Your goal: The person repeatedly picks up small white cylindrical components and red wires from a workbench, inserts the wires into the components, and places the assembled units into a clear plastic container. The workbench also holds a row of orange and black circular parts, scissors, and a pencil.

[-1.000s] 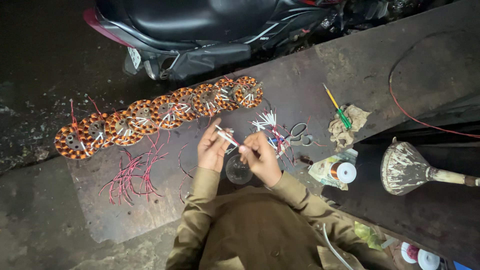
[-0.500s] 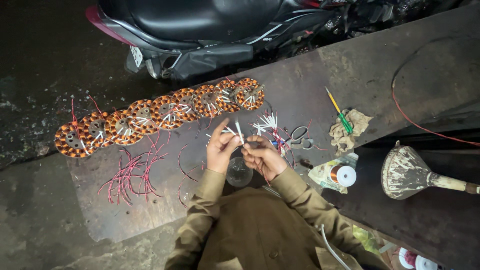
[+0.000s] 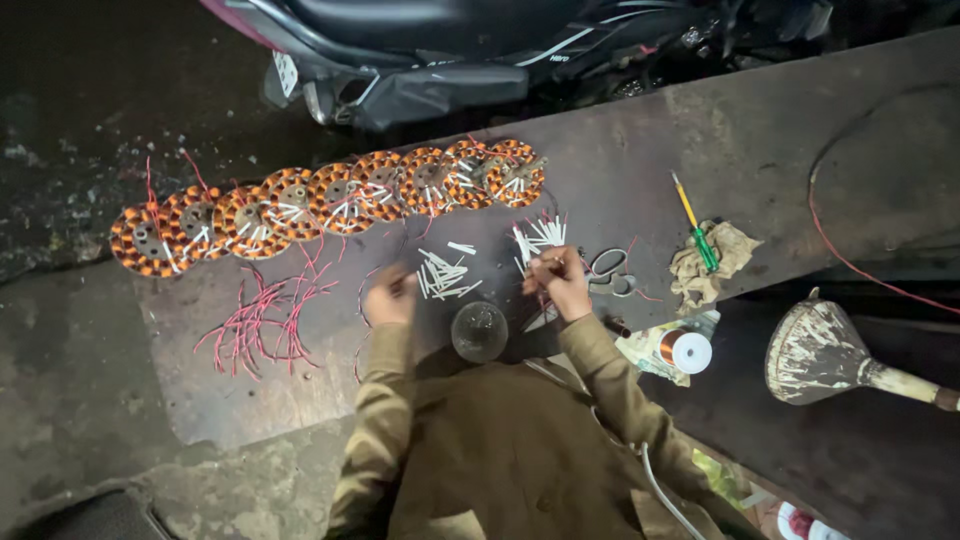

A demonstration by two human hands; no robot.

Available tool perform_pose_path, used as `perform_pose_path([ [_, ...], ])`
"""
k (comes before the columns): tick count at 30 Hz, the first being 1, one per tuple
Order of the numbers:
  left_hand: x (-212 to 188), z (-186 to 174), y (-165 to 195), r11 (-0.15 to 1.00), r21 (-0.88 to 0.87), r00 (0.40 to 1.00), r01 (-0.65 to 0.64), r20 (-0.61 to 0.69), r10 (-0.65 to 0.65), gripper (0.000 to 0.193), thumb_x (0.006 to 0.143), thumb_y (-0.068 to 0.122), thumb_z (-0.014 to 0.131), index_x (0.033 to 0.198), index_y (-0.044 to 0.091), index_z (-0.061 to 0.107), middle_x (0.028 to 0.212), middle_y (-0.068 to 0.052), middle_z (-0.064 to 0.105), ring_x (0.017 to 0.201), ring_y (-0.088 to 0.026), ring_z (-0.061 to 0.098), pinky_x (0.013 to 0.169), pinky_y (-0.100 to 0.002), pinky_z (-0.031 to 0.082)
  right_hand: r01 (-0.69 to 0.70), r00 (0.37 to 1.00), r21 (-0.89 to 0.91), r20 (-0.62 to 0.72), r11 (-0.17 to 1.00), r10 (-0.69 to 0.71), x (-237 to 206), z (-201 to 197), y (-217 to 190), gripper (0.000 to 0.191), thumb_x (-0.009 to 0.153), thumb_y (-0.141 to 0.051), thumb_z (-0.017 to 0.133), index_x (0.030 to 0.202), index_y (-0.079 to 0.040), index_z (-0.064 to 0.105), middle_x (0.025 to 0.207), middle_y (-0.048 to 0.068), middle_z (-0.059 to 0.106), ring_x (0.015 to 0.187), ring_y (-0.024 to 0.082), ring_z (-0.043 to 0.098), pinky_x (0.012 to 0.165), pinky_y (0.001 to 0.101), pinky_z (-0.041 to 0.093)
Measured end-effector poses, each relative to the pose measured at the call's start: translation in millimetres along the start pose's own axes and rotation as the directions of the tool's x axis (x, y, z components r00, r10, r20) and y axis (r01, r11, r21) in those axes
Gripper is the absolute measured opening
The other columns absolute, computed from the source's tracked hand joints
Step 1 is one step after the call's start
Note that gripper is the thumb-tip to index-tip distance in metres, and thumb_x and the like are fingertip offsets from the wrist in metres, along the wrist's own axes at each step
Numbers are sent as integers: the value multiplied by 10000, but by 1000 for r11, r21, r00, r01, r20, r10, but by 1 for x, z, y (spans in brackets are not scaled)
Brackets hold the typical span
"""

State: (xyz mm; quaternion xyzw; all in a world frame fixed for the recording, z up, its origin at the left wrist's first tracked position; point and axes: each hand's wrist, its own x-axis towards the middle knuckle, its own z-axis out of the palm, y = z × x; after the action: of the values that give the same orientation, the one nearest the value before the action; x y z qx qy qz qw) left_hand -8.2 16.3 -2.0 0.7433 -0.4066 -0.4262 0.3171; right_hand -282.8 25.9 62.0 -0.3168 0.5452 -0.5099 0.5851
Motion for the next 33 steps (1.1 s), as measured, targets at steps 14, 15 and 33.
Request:
perform_pose_path([
  [14, 25, -68, -42, 877, 466, 979, 115, -203, -21, 196, 870, 247, 795, 986, 94, 755, 939, -168, 767, 894, -369, 730, 837, -462, 586, 202, 979, -776, 164, 598, -118, -1, 93, 13, 259, 939, -272, 748, 1029, -31, 716, 889, 142, 732, 756, 260, 713, 701, 338, 539],
  [15, 26, -69, -43, 939, 341, 982, 35, -185, 30, 189, 853, 223, 798, 989, 94, 773, 924, -147, 772, 864, -325, 744, 808, -431, 591, 111, 991, -777, 136, 620, -7, 0, 99, 12, 274, 943, -286, 736, 1049, -33, 724, 861, 127, 737, 710, 219, 719, 673, 310, 535],
  [33, -44, -6, -20, 737, -662, 808, 137, 505, 304, 184, 977, 96, 705, 1114, -25, 727, 922, -40, 726, 806, -106, 682, 745, -252, 572, -182, 946, 140, 297, 973, 134, -17, 93, 13, 104, 980, -86, 741, 1000, -7, 676, 886, 53, 690, 838, 141, 655, 762, 297, 530],
])
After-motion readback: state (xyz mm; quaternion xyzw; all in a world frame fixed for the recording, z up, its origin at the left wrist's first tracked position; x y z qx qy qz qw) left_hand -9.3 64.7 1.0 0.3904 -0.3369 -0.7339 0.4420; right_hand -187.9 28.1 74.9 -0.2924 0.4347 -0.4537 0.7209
